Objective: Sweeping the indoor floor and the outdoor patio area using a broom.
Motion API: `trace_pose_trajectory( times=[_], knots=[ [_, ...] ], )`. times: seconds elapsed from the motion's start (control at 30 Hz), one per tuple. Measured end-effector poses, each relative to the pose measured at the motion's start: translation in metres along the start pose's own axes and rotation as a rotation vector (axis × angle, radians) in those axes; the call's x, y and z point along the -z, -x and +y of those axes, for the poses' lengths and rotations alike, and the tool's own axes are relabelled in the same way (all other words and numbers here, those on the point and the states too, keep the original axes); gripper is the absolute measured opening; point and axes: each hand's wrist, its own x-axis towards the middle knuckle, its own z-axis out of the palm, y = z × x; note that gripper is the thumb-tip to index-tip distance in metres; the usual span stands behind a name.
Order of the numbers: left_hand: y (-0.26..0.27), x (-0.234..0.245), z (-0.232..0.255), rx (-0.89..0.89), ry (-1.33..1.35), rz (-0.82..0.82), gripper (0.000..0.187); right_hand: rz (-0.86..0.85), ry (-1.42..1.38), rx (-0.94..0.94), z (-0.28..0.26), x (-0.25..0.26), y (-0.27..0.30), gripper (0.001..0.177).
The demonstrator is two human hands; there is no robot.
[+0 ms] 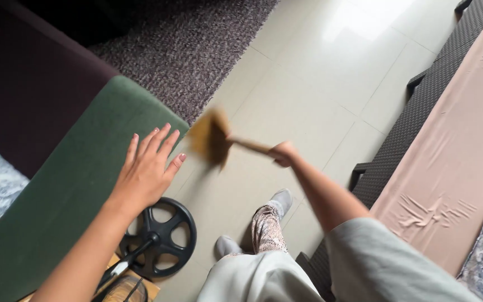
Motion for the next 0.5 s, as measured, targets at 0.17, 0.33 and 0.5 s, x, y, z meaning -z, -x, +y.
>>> trace_pose_trajectory(
  times=[0.17, 0.33, 0.5],
  knots=[
    [-0.054, -0.01, 0.027, -0.023, 0.016, -0.007, 0.062, 0.198, -0.311, -0.385, -0.027, 0.091, 0.012, 0.023],
    [-0.1, -0.016, 0.055, -0.074, 0.044, -0.021, 0.061, 0.318, -0.35, -0.222, -0.001, 0.116, 0.015, 0.022],
    [-0.152, -0.021, 0.088, -0.113, 0.107, -0.022, 0.062, -0.109, -0.643, -0.229, 0.035, 0.143, 0.049, 0.038]
  ],
)
